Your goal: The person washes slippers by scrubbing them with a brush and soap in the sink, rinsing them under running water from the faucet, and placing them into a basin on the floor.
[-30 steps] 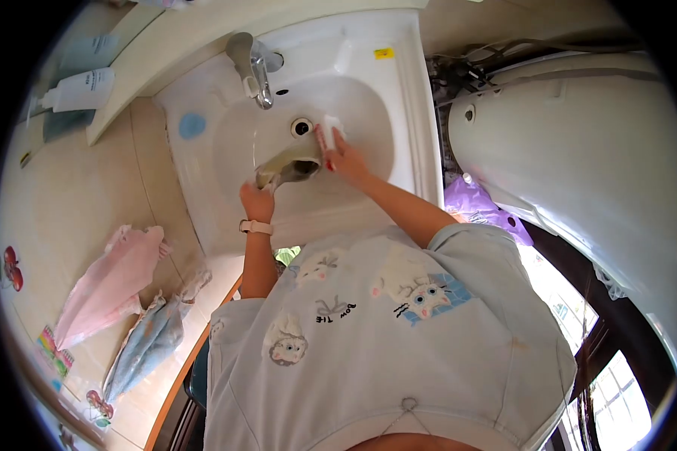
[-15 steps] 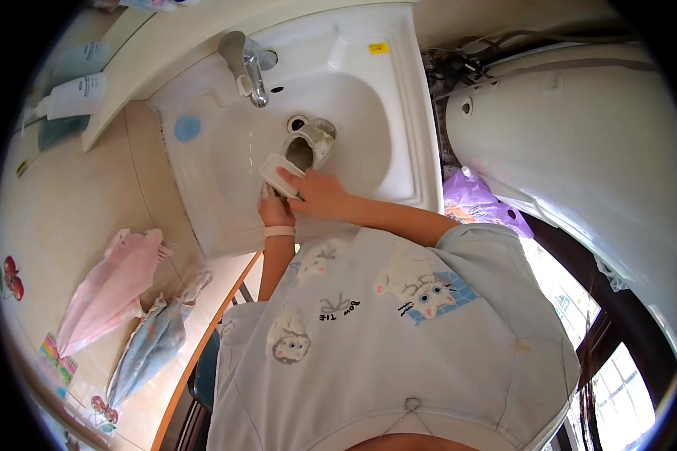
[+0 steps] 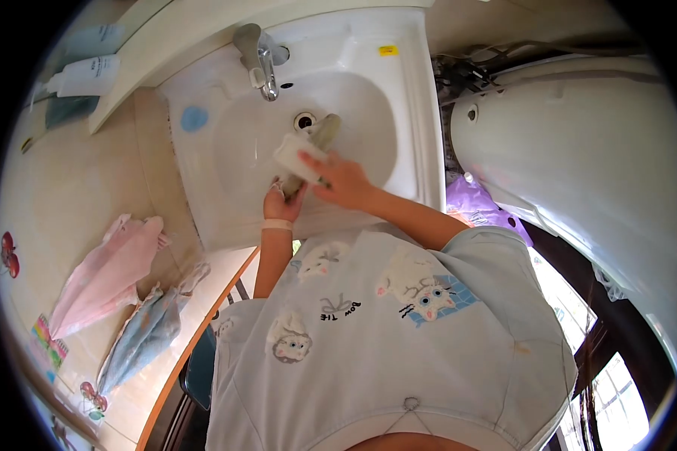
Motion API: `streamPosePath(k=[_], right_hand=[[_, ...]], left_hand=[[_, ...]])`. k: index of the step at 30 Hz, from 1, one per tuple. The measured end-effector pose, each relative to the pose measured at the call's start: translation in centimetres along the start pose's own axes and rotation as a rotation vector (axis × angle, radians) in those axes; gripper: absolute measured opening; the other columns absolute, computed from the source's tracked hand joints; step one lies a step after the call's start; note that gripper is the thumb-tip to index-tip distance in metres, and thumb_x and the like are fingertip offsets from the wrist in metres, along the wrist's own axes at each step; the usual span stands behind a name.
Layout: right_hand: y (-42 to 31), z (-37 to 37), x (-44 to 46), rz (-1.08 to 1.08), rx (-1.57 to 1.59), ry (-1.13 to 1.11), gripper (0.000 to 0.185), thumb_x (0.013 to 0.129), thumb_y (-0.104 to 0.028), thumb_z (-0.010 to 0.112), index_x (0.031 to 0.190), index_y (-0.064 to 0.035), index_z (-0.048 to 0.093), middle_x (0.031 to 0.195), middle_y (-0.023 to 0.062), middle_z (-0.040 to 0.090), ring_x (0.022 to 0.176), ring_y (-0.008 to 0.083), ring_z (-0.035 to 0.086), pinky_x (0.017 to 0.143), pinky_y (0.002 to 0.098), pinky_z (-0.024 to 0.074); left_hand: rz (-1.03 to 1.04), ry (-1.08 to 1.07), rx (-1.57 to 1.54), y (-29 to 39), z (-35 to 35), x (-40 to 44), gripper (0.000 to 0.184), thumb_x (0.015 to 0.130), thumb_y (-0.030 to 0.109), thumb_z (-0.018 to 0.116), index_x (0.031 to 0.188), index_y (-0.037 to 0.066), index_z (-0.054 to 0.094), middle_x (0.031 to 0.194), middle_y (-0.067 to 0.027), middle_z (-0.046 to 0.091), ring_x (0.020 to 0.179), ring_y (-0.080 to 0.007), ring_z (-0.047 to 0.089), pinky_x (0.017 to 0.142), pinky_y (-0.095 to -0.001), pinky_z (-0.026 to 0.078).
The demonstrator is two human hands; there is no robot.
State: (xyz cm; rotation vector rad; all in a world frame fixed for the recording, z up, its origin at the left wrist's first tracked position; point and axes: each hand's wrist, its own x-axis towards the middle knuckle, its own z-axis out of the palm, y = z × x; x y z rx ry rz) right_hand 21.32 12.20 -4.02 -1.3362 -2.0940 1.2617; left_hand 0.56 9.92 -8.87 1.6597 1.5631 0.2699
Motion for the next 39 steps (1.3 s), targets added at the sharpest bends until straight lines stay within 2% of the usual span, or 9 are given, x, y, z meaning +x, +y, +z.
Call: streamPosePath(k=[2,4,11,13,19,23,26,35,39], right_hand=[[1.8,-0.3,0.7,-0.029,-0.032,0.163,0.065,0.079,-0.034,0.053,0.137,-0.0266,0.024,0.093,0.0172,0.047,0.072,0.0289,0.054,0.064,0.0395,0.0448],[3.6,-0.5,2.2,0.235,-0.035,0.194,0.065,0.079,-0.034,0.053,0.137,-0.0238,0.025,0.101,0.0187,0.048,0.076,0.0299,0.057,0.069,0.0393,0.0467],[0.7,1.7,4.2,0.116,-0.107,-0.094,0.063,0.080,-0.036,0.051,0.136,-0.0231,0.026,0.099,0.0200,0.049,0.078,0.0325,0.057,0.067,0.0407,0.0476],[1.0,2.0,4.1,-0.073,-0.207,-0.196,0.063,0.081,-0.039,0.050,0.137,-0.0272,0.023,0.095,0.0201,0.049,0.076,0.0341,0.056,0.066,0.0417,0.0472],[5.1,2.4,7.9,0.429,-0.043,0.065,0.063,0.081,-0.041,0.048,0.137,-0.0250,0.025,0.094,0.0215,0.050,0.077,0.0358,0.057,0.067,0.0418,0.0470],[2.9,3.6,4.8,0.224,-0.042,-0.115,0.062,0.082,-0.041,0.047,0.137,-0.0253,0.023,0.095,0.0210,0.050,0.077,0.0349,0.057,0.067,0.0423,0.0469],[2.2,2.2,3.8,0.065,0.025,-0.273,0.063,0.082,-0.042,0.047,0.137,-0.0247,0.024,0.097,0.0201,0.050,0.078,0.0341,0.057,0.068,0.0426,0.0466],[7.5,0.2,5.4,0.311,0.026,-0.002,0.065,0.080,-0.043,0.049,0.135,-0.0167,0.028,0.099,0.0207,0.053,0.081,0.0315,0.058,0.072,0.0401,0.0462],[7.0,-1.6,3.5,0.486,0.370,0.220,0.067,0.079,-0.037,0.052,0.132,-0.0050,0.027,0.096,0.0200,0.059,0.077,0.0287,0.060,0.071,0.0366,0.0458]], left_hand=[[-0.228,0.037,-0.296,1.0,-0.3,0.2,0.030,0.078,0.011,0.061,0.103,-0.005,0.053,0.100,-0.0122,0.061,0.091,-0.0194,0.058,0.080,-0.0317,0.049],[-0.372,-0.082,-1.363,-0.4,-0.5,0.8,0.030,0.080,0.015,0.060,0.100,-0.006,0.053,0.098,-0.0118,0.060,0.089,-0.0186,0.058,0.079,-0.0309,0.049],[-0.297,0.144,-1.000,-8.3,3.4,1.5,0.033,0.083,0.015,0.056,0.109,-0.004,0.051,0.096,-0.0111,0.059,0.090,-0.0230,0.057,0.079,-0.0357,0.049],[-0.697,0.240,-1.532,-4.4,2.2,0.8,0.042,0.083,0.014,0.056,0.121,-0.002,0.045,0.106,-0.0110,0.057,0.092,-0.0253,0.056,0.081,-0.0393,0.047],[-0.711,-0.023,-1.262,-0.5,-0.4,0.8,0.039,0.087,0.016,0.049,0.122,0.001,0.041,0.118,-0.0113,0.049,0.102,-0.0281,0.051,0.088,-0.0433,0.043],[-0.438,0.197,-1.345,-1.5,-0.4,0.8,0.035,0.089,0.016,0.046,0.121,0.003,0.042,0.121,-0.0118,0.047,0.106,-0.0275,0.048,0.090,-0.0445,0.042],[-0.656,0.230,-1.744,-0.7,-0.9,0.5,0.037,0.088,0.015,0.046,0.123,0.003,0.040,0.123,-0.0104,0.046,0.107,-0.0261,0.048,0.092,-0.0466,0.040],[-0.603,-0.049,-0.915,-3.2,-2.6,0.9,0.026,0.083,0.004,0.051,0.108,-0.002,0.053,0.114,-0.0072,0.053,0.111,-0.0171,0.046,0.083,-0.0369,0.045],[-0.321,-0.077,0.068,-3.2,-2.7,5.2,0.031,0.073,0.004,0.059,0.104,0.007,0.059,0.110,-0.0047,0.058,0.110,-0.0213,0.047,0.089,-0.0405,0.039]])
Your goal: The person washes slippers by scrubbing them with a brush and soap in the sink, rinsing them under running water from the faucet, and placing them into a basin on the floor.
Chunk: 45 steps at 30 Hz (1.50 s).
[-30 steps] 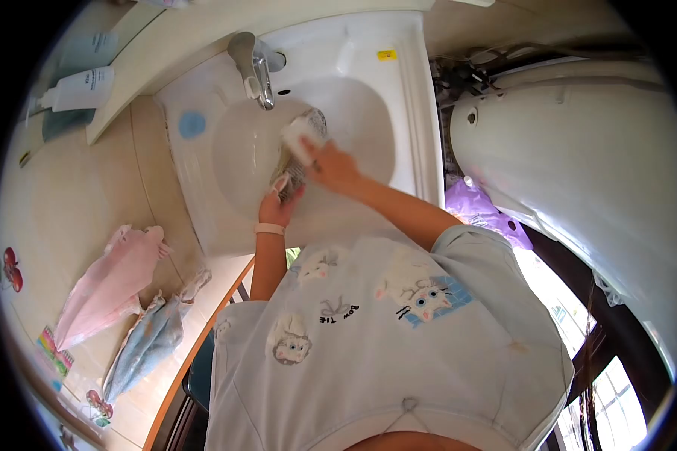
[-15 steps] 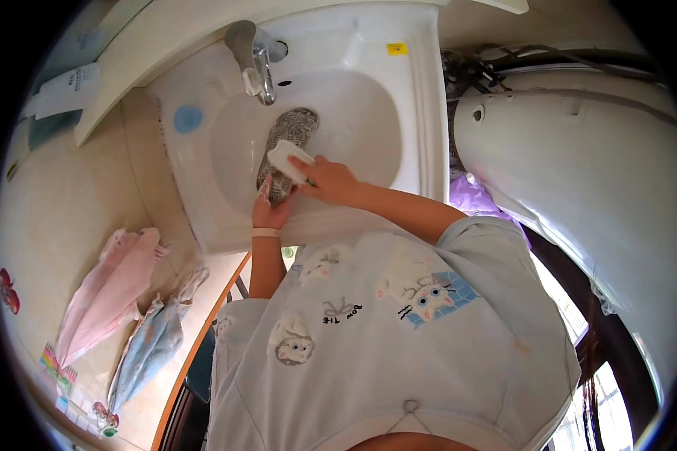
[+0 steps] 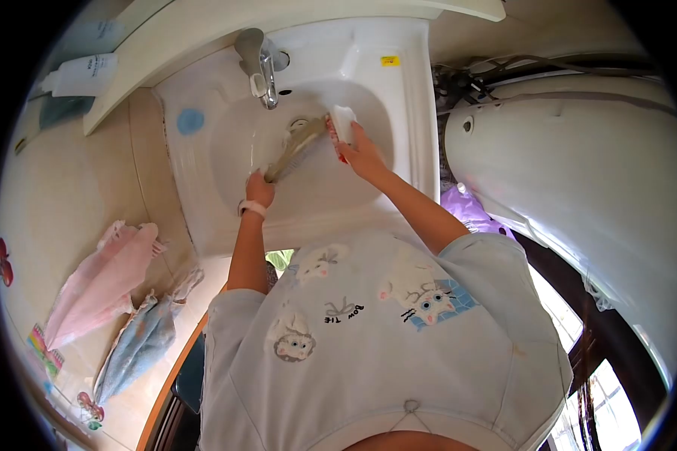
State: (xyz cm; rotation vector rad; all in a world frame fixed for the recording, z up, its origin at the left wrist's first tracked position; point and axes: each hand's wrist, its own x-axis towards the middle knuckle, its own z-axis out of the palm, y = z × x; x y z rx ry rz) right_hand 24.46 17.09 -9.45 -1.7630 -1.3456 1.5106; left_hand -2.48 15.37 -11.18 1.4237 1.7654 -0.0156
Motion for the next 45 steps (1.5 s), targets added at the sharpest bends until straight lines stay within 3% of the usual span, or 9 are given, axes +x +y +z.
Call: streamPosePath(k=[1,5,11,13,19,22,28,37,45], right_hand=[[0.3,-0.3,-0.5,0.099,0.006,0.036,0.068,0.078,-0.035,0.052,0.131,-0.0021,0.026,0.095,0.0193,0.060,0.075,0.0274,0.060,0.070,0.0354,0.0456],[1.9,-1.0,-2.9,0.061,0.142,0.060,0.067,0.078,-0.034,0.053,0.131,-0.0027,0.027,0.092,0.0177,0.060,0.075,0.0265,0.060,0.069,0.0348,0.0457],[5.9,0.9,-4.0,0.123,0.413,0.092,0.058,0.080,-0.025,0.055,0.127,-0.0015,0.030,0.087,0.0149,0.059,0.074,0.0196,0.059,0.063,0.0299,0.0459],[6.3,1.6,-3.8,0.074,0.471,0.092,0.055,0.080,-0.021,0.055,0.126,-0.0011,0.031,0.085,0.0130,0.059,0.072,0.0165,0.058,0.061,0.0280,0.0454],[2.6,1.4,-4.6,0.095,0.541,0.064,0.053,0.081,-0.024,0.055,0.124,-0.0029,0.033,0.085,0.0115,0.059,0.071,0.0144,0.056,0.060,0.0271,0.0452],[3.2,2.0,-4.3,0.077,0.521,0.086,0.050,0.083,-0.027,0.053,0.125,-0.0091,0.033,0.072,0.0027,0.056,0.049,0.0083,0.047,0.036,0.0230,0.0288],[2.8,1.3,-5.1,0.129,0.572,0.088,0.048,0.083,-0.028,0.051,0.125,-0.0104,0.034,0.073,0.0025,0.055,0.050,0.0084,0.048,0.036,0.0227,0.0293],[2.2,1.1,-5.7,0.155,0.654,0.036,0.054,0.081,-0.027,0.054,0.126,-0.0077,0.032,0.087,0.0082,0.056,0.060,0.0112,0.051,0.043,0.0240,0.0371],[2.4,1.1,-6.3,0.205,0.631,0.030,0.054,0.080,-0.031,0.052,0.126,-0.0109,0.033,0.076,0.0061,0.055,0.050,0.0113,0.046,0.038,0.0252,0.0317]], left_hand=[[0.058,0.170,0.520,1.9,-0.5,-0.1,0.033,0.071,0.006,0.061,0.103,0.010,0.061,0.110,-0.0043,0.059,0.109,-0.0241,0.048,0.092,-0.0434,0.036],[0.299,0.275,0.852,4.0,-1.9,-0.9,0.038,0.069,0.006,0.058,0.106,0.017,0.061,0.112,-0.0028,0.058,0.114,-0.0287,0.044,0.096,-0.0516,0.029],[0.496,0.106,0.199,5.2,-6.4,2.5,0.031,0.080,0.018,0.051,0.110,0.016,0.058,0.109,-0.0011,0.060,0.111,-0.0169,0.049,0.093,-0.0435,0.031],[0.281,0.263,-0.696,12.2,-9.3,-1.3,0.025,0.084,0.010,0.047,0.101,0.003,0.063,0.097,-0.0089,0.064,0.089,-0.0192,0.059,0.084,-0.0294,0.043],[0.198,0.368,-1.035,15.6,-10.1,-0.3,0.023,0.082,0.007,0.052,0.098,-0.008,0.060,0.094,-0.0138,0.063,0.083,-0.0155,0.059,0.078,-0.0280,0.045],[0.182,0.400,-1.096,16.1,-9.7,0.5,0.021,0.080,0.006,0.055,0.097,-0.006,0.061,0.091,-0.0125,0.063,0.078,-0.0161,0.059,0.075,-0.0270,0.046],[0.227,0.362,-1.044,16.0,-9.9,1.6,0.023,0.082,0.018,0.055,0.096,0.002,0.063,0.091,-0.0071,0.062,0.080,-0.0129,0.057,0.065,-0.0236,0.041],[0.164,0.354,-1.026,17.7,-11.3,1.0,0.024,0.082,0.016,0.056,0.097,-0.002,0.062,0.094,-0.0077,0.062,0.078,-0.0132,0.055,0.072,-0.0230,0.042],[0.149,0.260,-1.221,16.7,-11.2,1.5,0.024,0.084,0.022,0.054,0.098,0.004,0.061,0.093,-0.0043,0.061,0.078,-0.0113,0.053,0.069,-0.0225,0.040]])
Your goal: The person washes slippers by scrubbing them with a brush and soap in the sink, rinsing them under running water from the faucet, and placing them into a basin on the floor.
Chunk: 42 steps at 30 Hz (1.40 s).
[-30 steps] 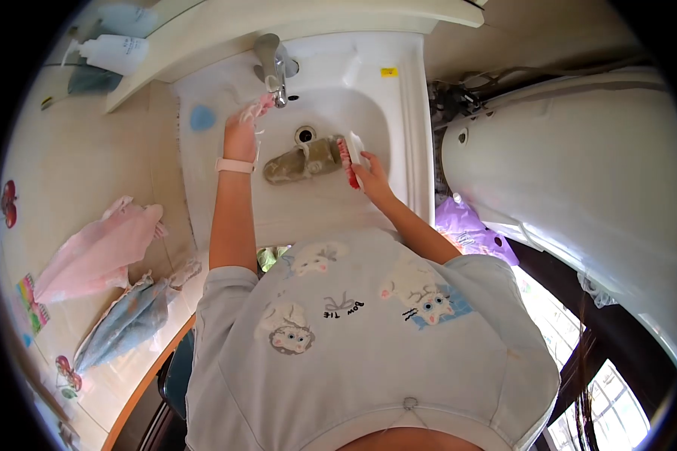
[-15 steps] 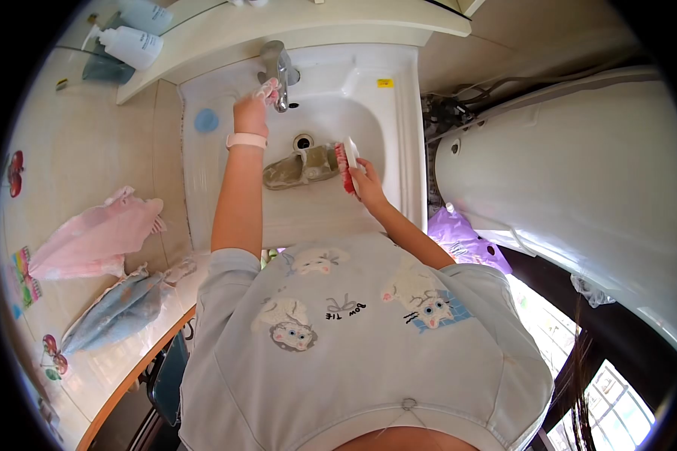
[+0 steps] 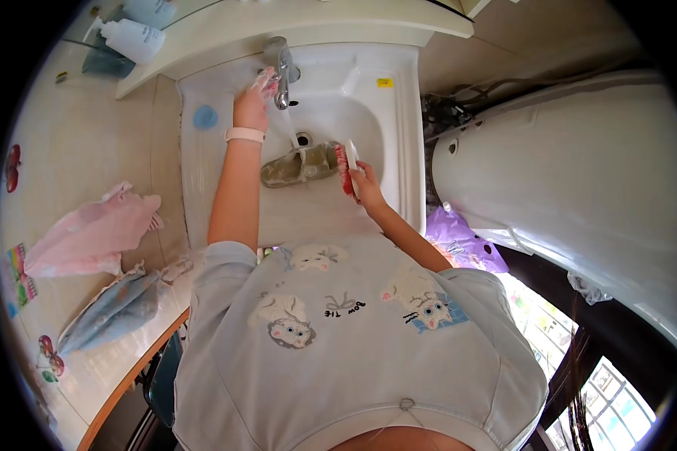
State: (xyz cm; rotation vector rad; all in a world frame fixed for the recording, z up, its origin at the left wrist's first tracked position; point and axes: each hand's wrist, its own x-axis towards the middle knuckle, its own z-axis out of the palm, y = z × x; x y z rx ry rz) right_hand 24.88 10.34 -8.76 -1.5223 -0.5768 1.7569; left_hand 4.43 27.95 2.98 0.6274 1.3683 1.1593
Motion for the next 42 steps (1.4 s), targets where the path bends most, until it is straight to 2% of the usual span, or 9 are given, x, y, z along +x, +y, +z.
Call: streamPosePath(k=[4,11,12,26,29,31,34,35,42], right_hand=[[-0.5,-0.1,-0.7,0.045,-0.005,0.028,0.053,0.081,-0.032,0.052,0.126,-0.0127,0.033,0.073,0.0046,0.055,0.048,0.0106,0.045,0.037,0.0246,0.0286],[-0.5,-0.7,-2.2,0.011,0.106,0.029,0.049,0.082,-0.030,0.050,0.125,-0.0145,0.034,0.071,0.0022,0.054,0.048,0.0089,0.045,0.036,0.0235,0.0259],[-0.9,-0.7,-2.7,-0.009,0.104,0.038,0.049,0.082,-0.030,0.050,0.126,-0.0142,0.034,0.070,0.0020,0.054,0.047,0.0086,0.044,0.036,0.0231,0.0259],[-0.5,-1.2,-4.3,-0.013,0.131,0.048,0.048,0.084,-0.032,0.044,0.127,-0.0146,0.031,0.071,0.0028,0.053,0.048,0.0093,0.043,0.038,0.0229,0.0272],[-1.1,-0.2,-1.9,0.093,0.224,-0.027,0.044,0.085,-0.038,0.040,0.120,-0.0130,0.041,0.073,0.0057,0.055,0.049,0.0112,0.046,0.040,0.0239,0.0313],[-1.6,0.2,0.8,0.330,0.505,-0.427,0.043,0.084,-0.042,0.035,0.110,-0.0111,0.050,0.080,0.0112,0.060,0.050,0.0138,0.048,0.043,0.0251,0.0355],[-3.2,2.4,4.4,0.505,0.618,-0.657,0.045,0.085,-0.043,0.033,0.105,-0.0101,0.055,0.089,0.0167,0.061,0.052,0.0163,0.050,0.049,0.0266,0.0407],[-3.8,3.4,5.5,0.510,0.610,-0.665,0.045,0.085,-0.043,0.033,0.105,-0.0101,0.055,0.089,0.0167,0.061,0.052,0.0163,0.050,0.049,0.0266,0.0407],[-5.7,10.2,10.9,0.458,0.238,-0.436,0.033,0.083,-0.031,0.042,0.100,-0.0055,0.056,0.087,0.0162,0.061,0.061,0.0211,0.056,0.056,0.0315,0.0476]], left_hand=[[-0.031,0.085,-0.267,-6.0,-3.0,1.9,0.029,0.086,0.024,0.050,0.109,0.007,0.054,0.096,-0.0026,0.059,0.083,-0.0127,0.053,0.072,-0.0249,0.040],[0.008,-0.253,0.148,-17.5,-5.6,6.3,0.021,0.084,0.013,0.052,0.099,-0.001,0.056,0.085,-0.0060,0.057,0.075,-0.0150,0.054,0.065,-0.0242,0.043],[-0.252,-0.148,-0.100,-15.8,-3.6,4.5,0.018,0.082,0.011,0.055,0.096,-0.001,0.057,0.082,-0.0056,0.056,0.073,-0.0149,0.054,0.064,-0.0237,0.044],[-0.344,-0.283,-0.207,-15.1,-2.6,7.0,0.017,0.086,0.009,0.050,0.101,0.001,0.053,0.102,-0.0094,0.056,0.095,-0.0216,0.054,0.084,-0.0330,0.045],[-0.494,-0.600,-0.809,-15.4,-4.8,7.7,0.018,0.087,0.008,0.047,0.103,0.002,0.051,0.101,-0.0111,0.056,0.096,-0.0243,0.054,0.085,-0.0362,0.045],[-0.522,-0.237,-0.811,-13.2,-4.4,5.1,0.015,0.087,0.012,0.047,0.093,-0.001,0.048,0.093,-0.0156,0.054,0.087,-0.0249,0.054,0.075,-0.0365,0.047],[-0.633,-0.454,-0.628,-13.3,-7.0,3.6,0.019,0.087,0.016,0.048,0.101,0.004,0.052,0.101,-0.0120,0.057,0.096,-0.0268,0.053,0.083,-0.0404,0.045],[-0.615,-0.223,-0.532,-13.0,-6.6,2.3,0.022,0.087,0.021,0.049,0.100,0.003,0.053,0.099,-0.0115,0.057,0.095,-0.0255,0.054,0.082,-0.0388,0.045],[-0.287,-0.297,-0.460,-12.0,-11.3,0.7,0.020,0.083,0.015,0.058,0.100,0.005,0.053,0.099,-0.0063,0.058,0.091,-0.0206,0.056,0.081,-0.0365,0.045]])
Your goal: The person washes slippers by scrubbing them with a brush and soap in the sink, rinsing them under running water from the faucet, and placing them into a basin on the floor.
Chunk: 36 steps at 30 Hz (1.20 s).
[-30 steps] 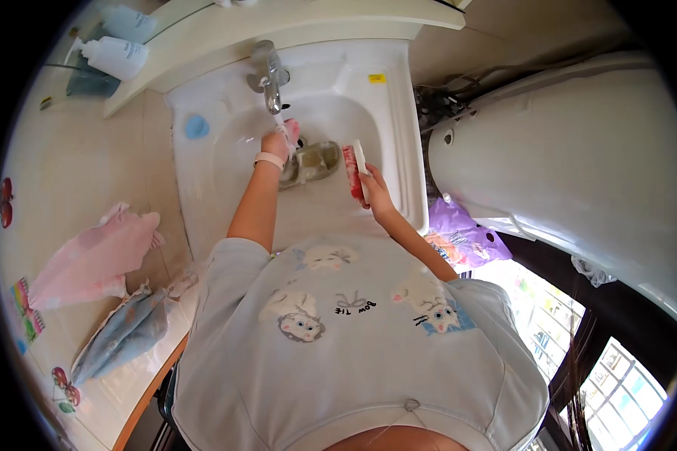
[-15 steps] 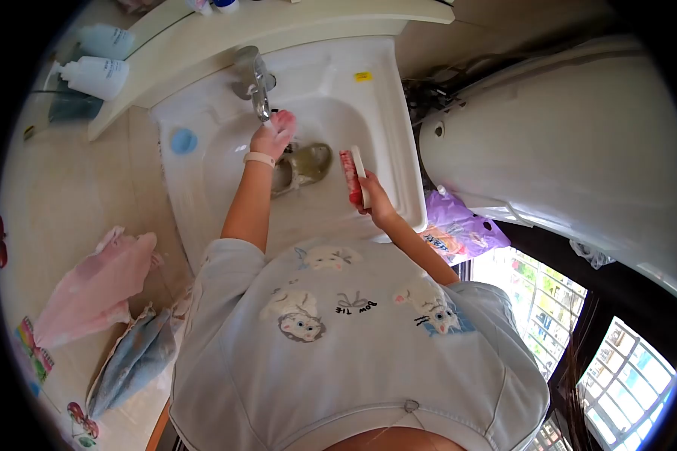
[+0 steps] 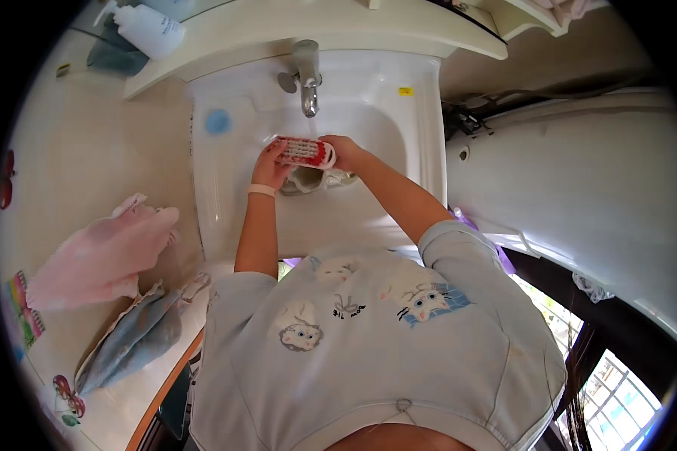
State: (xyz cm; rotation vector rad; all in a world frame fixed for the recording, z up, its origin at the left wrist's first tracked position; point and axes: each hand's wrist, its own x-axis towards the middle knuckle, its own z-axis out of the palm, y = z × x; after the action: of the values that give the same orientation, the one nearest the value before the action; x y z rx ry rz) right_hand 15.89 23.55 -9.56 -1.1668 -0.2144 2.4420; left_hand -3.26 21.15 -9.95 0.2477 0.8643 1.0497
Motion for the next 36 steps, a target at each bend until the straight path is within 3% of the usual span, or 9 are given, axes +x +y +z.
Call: streamPosePath(k=[5,8,14,17,21,23,28,32,36], right_hand=[[-1.1,1.7,4.6,-0.374,-0.469,0.197,0.014,0.081,-0.019,0.054,0.078,-0.0050,0.056,0.068,0.0044,0.055,0.056,0.0135,0.053,0.051,0.0267,0.0443],[-1.5,3.2,4.8,-0.382,-0.549,0.221,0.026,0.081,-0.028,0.058,0.064,-0.0072,0.056,0.058,0.0026,0.051,0.050,0.0104,0.048,0.043,0.0246,0.0384],[-1.8,1.1,6.3,-0.312,-0.305,0.243,0.031,0.082,-0.032,0.056,0.080,-0.0014,0.055,0.064,0.0056,0.055,0.049,0.0169,0.051,0.044,0.0285,0.0417],[-2.8,1.6,2.9,0.174,-0.159,-0.163,0.038,0.082,-0.032,0.057,0.106,-0.0029,0.050,0.089,0.0098,0.059,0.075,0.0226,0.061,0.060,0.0315,0.0525],[-1.3,-1.2,-3.9,0.082,-0.505,-0.511,0.039,0.083,-0.034,0.056,0.109,-0.0052,0.050,0.092,0.0111,0.060,0.077,0.0215,0.061,0.061,0.0318,0.0519],[0.0,-2.9,-5.9,0.227,-0.186,-0.476,0.045,0.088,-0.042,0.042,0.112,-0.0044,0.050,0.097,0.0173,0.059,0.073,0.0240,0.062,0.063,0.0345,0.0513],[4.0,-8.5,-7.8,-0.004,-0.110,-0.068,0.042,0.088,-0.040,0.042,0.112,-0.0065,0.049,0.093,0.0118,0.061,0.070,0.0201,0.060,0.060,0.0337,0.0495],[5.2,-9.5,-9.6,-0.213,-0.019,0.115,0.040,0.089,-0.037,0.043,0.113,-0.0059,0.049,0.093,0.0093,0.059,0.075,0.0186,0.059,0.064,0.0336,0.0486],[5.8,-9.0,-10.8,-0.366,0.069,0.180,0.038,0.090,-0.035,0.044,0.114,-0.0058,0.048,0.097,0.0084,0.058,0.080,0.0191,0.058,0.066,0.0344,0.0482]], left_hand=[[0.206,0.464,0.131,1.5,-2.5,-2.5,0.028,0.077,0.008,0.064,0.102,0.004,0.052,0.095,-0.0061,0.058,0.089,-0.0177,0.057,0.073,-0.0324,0.049],[0.241,0.373,0.004,1.8,-3.2,-3.5,0.031,0.076,0.009,0.065,0.104,0.005,0.052,0.096,-0.0058,0.058,0.089,-0.0169,0.057,0.073,-0.0313,0.049],[0.238,0.253,-0.033,1.8,-1.7,-3.4,0.030,0.077,0.009,0.064,0.103,0.006,0.051,0.094,-0.0051,0.058,0.087,-0.0169,0.057,0.070,-0.0298,0.049],[0.177,0.119,0.073,0.8,-0.8,-1.5,0.024,0.079,0.008,0.060,0.101,0.004,0.052,0.095,-0.0067,0.058,0.088,-0.0178,0.058,0.078,-0.0314,0.048],[-0.027,-0.120,0.281,0.1,3.8,-2.2,0.032,0.077,0.008,0.064,0.105,0.004,0.051,0.098,-0.0043,0.056,0.090,-0.0155,0.055,0.074,-0.0290,0.047],[-0.074,-0.105,0.304,-2.0,4.2,-1.3,0.034,0.076,0.010,0.065,0.106,0.004,0.050,0.099,-0.0045,0.056,0.092,-0.0152,0.054,0.076,-0.0297,0.046],[-0.077,0.292,0.287,-5.4,1.0,2.5,0.042,0.078,0.025,0.063,0.112,0.005,0.050,0.104,-0.0020,0.052,0.096,-0.0147,0.048,0.078,-0.0286,0.038],[-0.355,0.533,0.736,-6.1,2.0,3.5,0.030,0.073,0.026,0.067,0.095,0.006,0.058,0.080,-0.0022,0.055,0.069,-0.0164,0.051,0.062,-0.0290,0.039],[-0.382,0.134,0.763,-11.8,-2.2,7.3,0.032,0.070,0.020,0.071,0.096,0.003,0.061,0.085,-0.0049,0.062,0.073,-0.0141,0.058,0.063,-0.0268,0.045]])
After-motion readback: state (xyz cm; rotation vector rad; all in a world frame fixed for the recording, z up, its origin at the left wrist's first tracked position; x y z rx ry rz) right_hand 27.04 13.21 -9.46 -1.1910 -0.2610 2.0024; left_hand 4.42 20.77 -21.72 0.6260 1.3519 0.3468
